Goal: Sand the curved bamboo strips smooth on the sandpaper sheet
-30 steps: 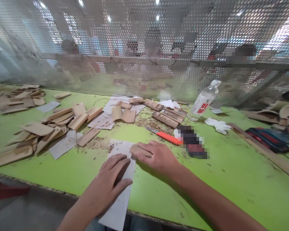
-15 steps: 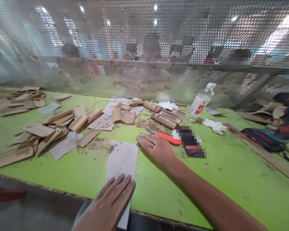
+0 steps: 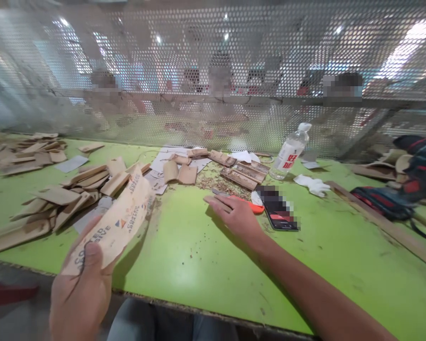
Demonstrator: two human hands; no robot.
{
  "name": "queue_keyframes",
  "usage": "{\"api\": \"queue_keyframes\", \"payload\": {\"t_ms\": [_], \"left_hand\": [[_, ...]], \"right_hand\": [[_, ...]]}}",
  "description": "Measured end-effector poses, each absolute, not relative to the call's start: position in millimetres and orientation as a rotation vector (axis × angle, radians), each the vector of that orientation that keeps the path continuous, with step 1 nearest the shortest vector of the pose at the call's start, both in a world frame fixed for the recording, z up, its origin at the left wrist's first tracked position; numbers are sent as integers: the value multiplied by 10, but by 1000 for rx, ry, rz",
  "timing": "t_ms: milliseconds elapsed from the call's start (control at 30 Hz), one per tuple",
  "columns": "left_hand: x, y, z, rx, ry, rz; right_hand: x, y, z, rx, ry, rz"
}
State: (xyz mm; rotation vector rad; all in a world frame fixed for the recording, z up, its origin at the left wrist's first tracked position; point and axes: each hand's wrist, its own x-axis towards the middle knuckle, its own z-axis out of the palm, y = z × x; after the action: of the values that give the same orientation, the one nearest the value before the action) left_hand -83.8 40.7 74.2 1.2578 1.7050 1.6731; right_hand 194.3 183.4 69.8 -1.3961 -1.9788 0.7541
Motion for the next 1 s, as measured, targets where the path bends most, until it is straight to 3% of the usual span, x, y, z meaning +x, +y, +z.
{"api": "queue_keyframes", "payload": {"t_ms": [100, 233, 300, 400, 500, 733, 867, 1000], "left_hand": [[-757, 397, 737, 1044, 1551, 1859], [-735, 347, 675, 1090, 1786, 1906], [-796, 357, 625, 1404, 1847, 1574], [-878, 384, 590, 2026, 1477, 889], [-854, 332, 626, 2263, 1282, 504], [-751, 390, 919, 2264, 1329, 222], [-736, 1007, 998, 2336, 1430, 79], [-685, 1639, 948, 2405, 1124, -193]], "right_hand": [[1936, 1830, 690, -1398, -1964, 770], [1929, 1829, 693, -1395, -1953, 780], [1929, 1828, 692, -1401, -1949, 785], [1931, 1826, 687, -1419, -1939, 789], [1933, 1820, 683, -1439, -1939, 783], [1909, 1796, 674, -1448, -2064, 758], [1889, 1778, 650, -1480, -2165, 661], [1864, 1768, 608, -1505, -2297, 512]]}}
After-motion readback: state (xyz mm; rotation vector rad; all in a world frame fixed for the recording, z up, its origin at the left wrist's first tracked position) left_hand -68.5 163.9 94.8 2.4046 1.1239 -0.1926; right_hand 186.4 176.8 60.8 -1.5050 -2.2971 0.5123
